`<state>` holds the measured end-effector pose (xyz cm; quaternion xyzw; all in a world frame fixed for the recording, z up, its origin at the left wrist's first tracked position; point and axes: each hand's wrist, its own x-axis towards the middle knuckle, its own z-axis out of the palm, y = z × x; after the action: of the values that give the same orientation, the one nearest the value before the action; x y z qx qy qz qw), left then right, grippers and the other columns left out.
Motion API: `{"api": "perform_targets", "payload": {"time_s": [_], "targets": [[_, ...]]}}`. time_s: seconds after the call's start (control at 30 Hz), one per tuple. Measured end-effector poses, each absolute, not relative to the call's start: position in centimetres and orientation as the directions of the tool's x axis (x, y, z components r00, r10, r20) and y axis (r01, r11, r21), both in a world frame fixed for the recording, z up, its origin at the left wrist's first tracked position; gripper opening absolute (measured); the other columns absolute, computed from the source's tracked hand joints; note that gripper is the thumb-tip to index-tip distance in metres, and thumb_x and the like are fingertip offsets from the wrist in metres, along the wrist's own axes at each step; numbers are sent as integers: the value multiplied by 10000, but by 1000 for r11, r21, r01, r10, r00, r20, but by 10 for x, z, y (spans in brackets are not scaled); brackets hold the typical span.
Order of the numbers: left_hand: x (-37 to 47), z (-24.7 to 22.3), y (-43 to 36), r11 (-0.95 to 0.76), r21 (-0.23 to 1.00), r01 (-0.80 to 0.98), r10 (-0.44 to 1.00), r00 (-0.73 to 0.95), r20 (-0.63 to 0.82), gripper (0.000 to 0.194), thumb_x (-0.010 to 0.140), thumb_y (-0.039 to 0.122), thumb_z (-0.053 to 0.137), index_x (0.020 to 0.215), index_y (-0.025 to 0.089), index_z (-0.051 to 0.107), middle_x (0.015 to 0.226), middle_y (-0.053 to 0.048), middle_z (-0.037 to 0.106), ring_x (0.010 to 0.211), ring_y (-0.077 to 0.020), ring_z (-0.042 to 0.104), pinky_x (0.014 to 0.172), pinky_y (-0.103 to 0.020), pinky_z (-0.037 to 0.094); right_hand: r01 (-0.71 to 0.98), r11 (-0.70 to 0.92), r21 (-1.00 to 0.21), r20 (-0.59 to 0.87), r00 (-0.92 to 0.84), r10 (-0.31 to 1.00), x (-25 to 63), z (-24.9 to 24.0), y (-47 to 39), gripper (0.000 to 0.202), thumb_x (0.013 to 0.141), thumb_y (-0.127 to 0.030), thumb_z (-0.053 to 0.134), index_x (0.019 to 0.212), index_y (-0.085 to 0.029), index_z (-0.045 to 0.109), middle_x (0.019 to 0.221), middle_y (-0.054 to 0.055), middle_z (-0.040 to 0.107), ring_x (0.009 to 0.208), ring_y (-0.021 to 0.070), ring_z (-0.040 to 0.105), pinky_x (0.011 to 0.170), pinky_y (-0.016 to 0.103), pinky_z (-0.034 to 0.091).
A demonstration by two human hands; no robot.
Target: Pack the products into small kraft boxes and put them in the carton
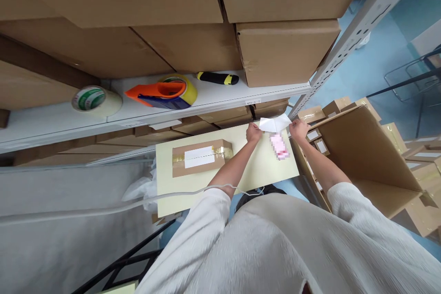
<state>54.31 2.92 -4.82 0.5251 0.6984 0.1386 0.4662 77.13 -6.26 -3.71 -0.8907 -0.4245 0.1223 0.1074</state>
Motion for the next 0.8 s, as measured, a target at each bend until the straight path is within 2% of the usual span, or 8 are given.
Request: {"api": "perform_targets", "payload": {"time_s": [0.3, 0.57, 0.8], "targets": [[532, -36, 30, 404, 644, 650, 868, -49, -495, 362, 739, 16, 706, 859, 272, 480, 887, 11, 687, 926, -226, 679, 797, -319, 464, 672, -659, -338, -92, 673, 734, 784, -49, -71, 224, 902, -274, 520, 913, -181, 723, 1027, 155, 685, 1035, 332, 542, 914, 443, 333], [522, -31, 25, 420, 635, 648, 871, -93, -482, 377, 744, 37, 730, 868, 278, 466, 900, -1, 689, 936, -251, 693, 815, -343, 472, 638, -687, -348, -83, 709, 701, 781, -44, -76, 223, 895, -277, 517, 907, -192, 722, 975, 149, 688, 1051, 345, 557, 969, 493, 321], [516, -23, 20, 405, 629, 664, 879, -93, -467, 367, 765, 50, 715, 899, 280, 462, 923, 3, 698, 969, -240, 700, 824, -328, 469, 639, -685, -351, -99, 702, 705, 782, -36, -81, 213, 892, -280, 498, 897, -190, 691, 1007, 156, 687, 1053, 340, 545, 974, 488, 302]]}}
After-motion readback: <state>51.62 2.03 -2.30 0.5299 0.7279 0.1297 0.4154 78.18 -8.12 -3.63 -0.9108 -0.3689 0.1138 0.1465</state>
